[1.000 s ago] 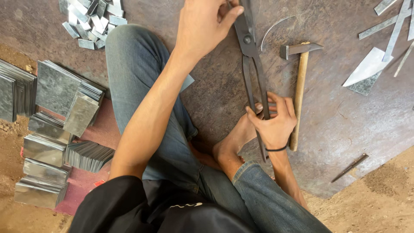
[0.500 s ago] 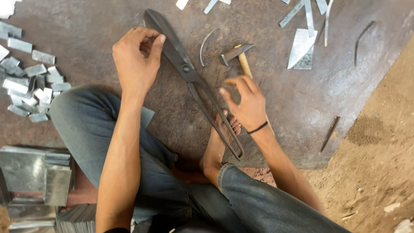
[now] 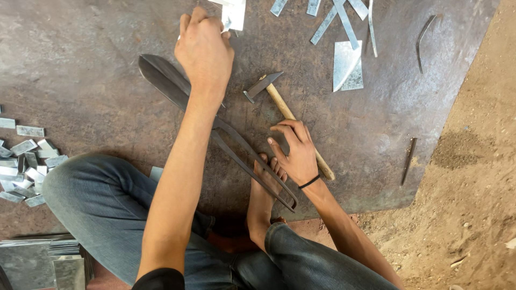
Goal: The person sits on the ground and cuts a galvanized metal sheet into small rectangular strips using large hand shears. They gather the cut pieces, hammer holes into some pieces, and stack the finished pieces with stacks of similar cut sheets.
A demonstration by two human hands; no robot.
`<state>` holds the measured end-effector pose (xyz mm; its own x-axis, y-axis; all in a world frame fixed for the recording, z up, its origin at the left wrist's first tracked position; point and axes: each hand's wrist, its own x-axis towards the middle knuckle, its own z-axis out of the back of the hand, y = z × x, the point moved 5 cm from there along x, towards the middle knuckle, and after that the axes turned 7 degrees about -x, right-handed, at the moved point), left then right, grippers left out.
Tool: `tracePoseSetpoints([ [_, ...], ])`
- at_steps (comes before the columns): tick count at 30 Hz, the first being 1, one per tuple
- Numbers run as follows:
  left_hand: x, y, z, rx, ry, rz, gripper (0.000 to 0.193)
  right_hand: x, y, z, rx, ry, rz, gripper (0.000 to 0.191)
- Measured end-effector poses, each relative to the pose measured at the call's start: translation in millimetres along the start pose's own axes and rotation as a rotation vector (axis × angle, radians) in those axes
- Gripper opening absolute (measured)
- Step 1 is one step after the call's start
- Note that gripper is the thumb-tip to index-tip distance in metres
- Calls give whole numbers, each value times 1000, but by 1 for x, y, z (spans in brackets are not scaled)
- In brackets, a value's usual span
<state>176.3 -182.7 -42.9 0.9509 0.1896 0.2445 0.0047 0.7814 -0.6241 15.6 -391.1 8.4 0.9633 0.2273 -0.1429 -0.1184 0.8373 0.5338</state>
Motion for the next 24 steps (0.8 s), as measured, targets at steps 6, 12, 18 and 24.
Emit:
tracePoseSetpoints([
  [6,-5,17,41,-276,176,203,10,-2,-10,4,50,-18,24,21],
  [12,-31,35,104,-478,487,289,10,18,-1,14,99,-68,57,20],
  [18,-10,49,110,-521,262,277,26,51,21,23,92,-111,125,20],
  [24,0,57,115,-546,122,301,16,121,35,40,-13,-194,226,20],
])
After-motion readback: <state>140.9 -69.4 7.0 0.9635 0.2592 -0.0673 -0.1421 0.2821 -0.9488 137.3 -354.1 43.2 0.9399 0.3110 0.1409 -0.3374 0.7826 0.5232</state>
